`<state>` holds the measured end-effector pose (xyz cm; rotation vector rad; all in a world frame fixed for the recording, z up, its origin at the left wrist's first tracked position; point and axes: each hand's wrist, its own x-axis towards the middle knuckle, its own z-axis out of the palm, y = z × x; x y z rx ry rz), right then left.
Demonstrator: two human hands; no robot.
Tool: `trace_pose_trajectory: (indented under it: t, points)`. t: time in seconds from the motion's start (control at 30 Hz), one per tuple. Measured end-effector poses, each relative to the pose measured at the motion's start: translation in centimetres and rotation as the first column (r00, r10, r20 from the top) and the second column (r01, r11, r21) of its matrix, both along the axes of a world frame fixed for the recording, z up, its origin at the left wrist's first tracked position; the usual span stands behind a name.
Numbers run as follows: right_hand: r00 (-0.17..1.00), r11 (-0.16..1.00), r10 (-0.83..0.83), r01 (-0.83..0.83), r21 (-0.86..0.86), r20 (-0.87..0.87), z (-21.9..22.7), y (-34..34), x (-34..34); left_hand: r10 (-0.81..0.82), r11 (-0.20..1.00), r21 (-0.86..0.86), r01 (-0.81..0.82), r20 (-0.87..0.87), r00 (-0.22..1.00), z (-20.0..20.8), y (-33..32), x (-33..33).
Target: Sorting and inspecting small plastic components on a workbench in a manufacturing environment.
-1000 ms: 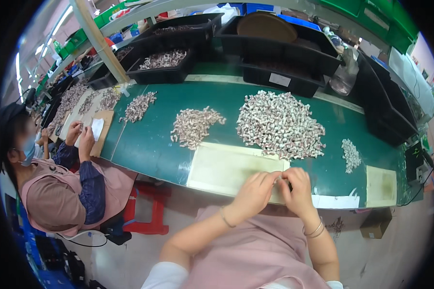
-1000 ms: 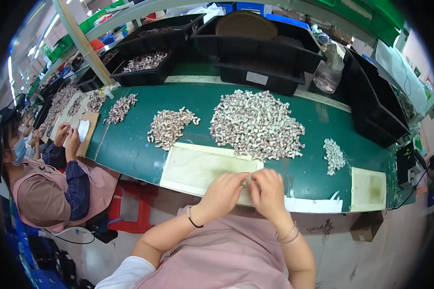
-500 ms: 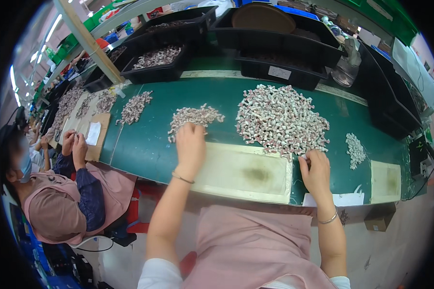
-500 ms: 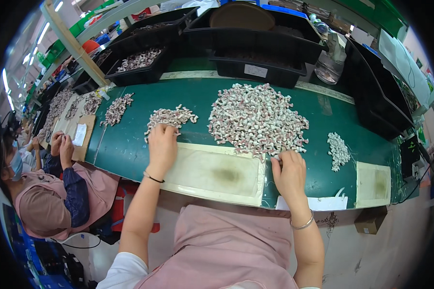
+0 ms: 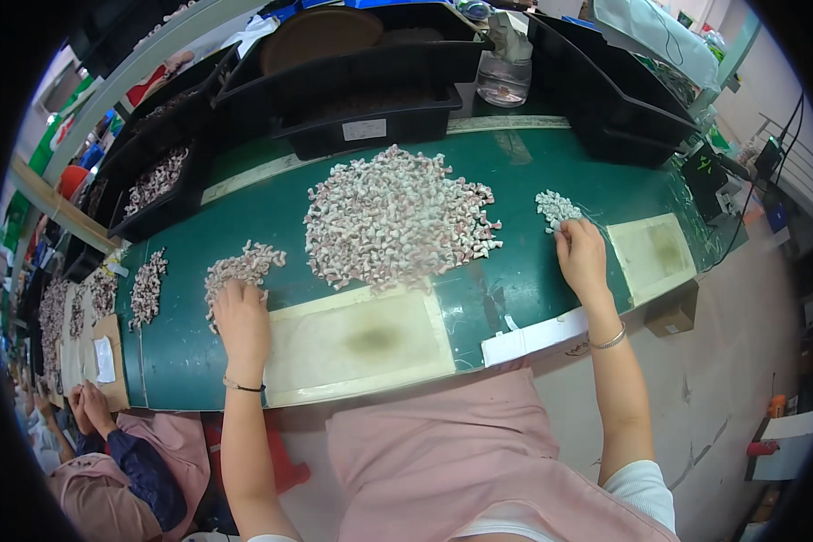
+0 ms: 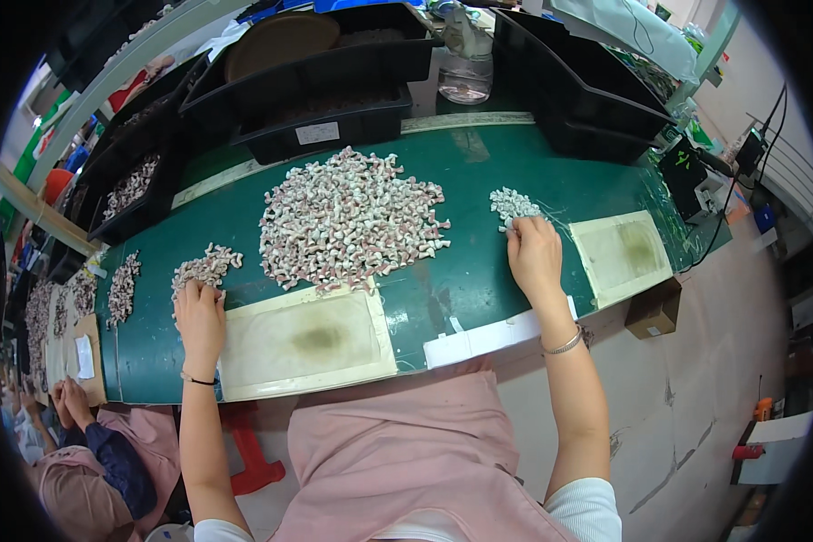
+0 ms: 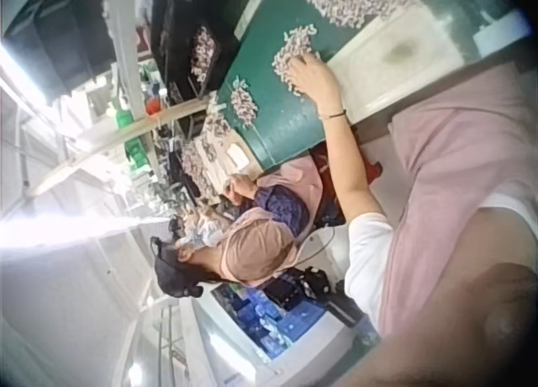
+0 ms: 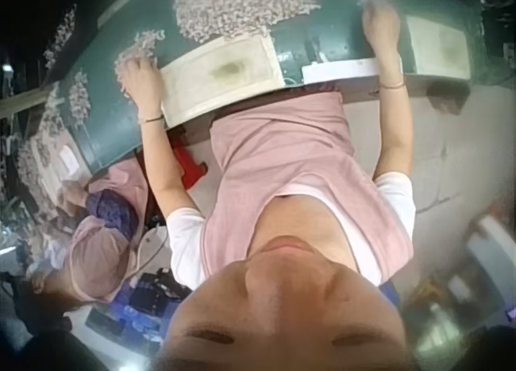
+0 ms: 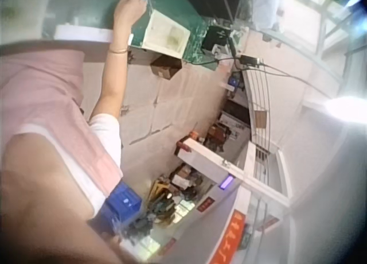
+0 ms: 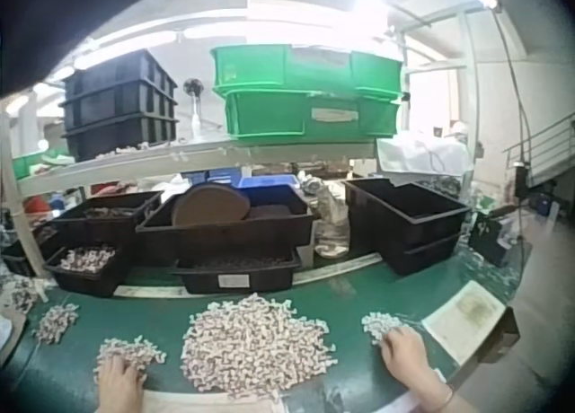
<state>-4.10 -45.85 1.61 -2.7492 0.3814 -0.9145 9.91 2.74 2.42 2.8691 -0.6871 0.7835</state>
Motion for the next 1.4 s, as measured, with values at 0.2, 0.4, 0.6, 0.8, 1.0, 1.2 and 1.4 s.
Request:
trace_pose_trajectory:
  t: [0.2,0.4,0.6,0.8,1.0,1.2,1.4]
  points:
    - [0.992,0.982,-0.011,-0.012,-0.187,-0.122,-0.6,1.8,3.5,0.039,0.999,0.019,-0.039,-0.004,0.999,-1.1,2.0,-0.1]
    - [0.987,0.974,0.135,-0.148,-0.173,-0.085,-2.3,1.3,1.5,-0.118,0.975,-0.182,0.126,0.052,0.992,0.3,-1.3,-1.4]
    - [0.961,0.91,0.241,-0.273,-0.313,-0.138,-2.0,3.3,0.0,-0.158,0.906,-0.399,0.142,-0.009,0.987,0.2,-3.9,-4.8]
    - [0.944,0.944,0.329,-0.329,0.022,0.0,-4.3,0.3,0.6,-0.245,0.789,-0.596,0.15,-0.082,0.966,-1.0,-6.7,-6.7]
    - [0.959,0.902,0.279,-0.28,-0.329,-0.05,1.2,4.8,0.1,-0.366,0.63,-0.77,0.099,-0.182,0.913,-0.1,-7.4,-8.4]
    - [0.955,0.939,0.07,-0.161,-0.305,-0.289,0.7,4.5,-0.3,-0.437,0.527,-0.85,0.019,-0.252,0.864,1.0,-7.8,-9.7]
    - [0.937,0.934,0.349,-0.345,0.097,-0.027,-2.1,5.5,0.2,-0.516,0.408,-0.912,0.043,-0.192,0.835,0.5,-8.9,-11.0]
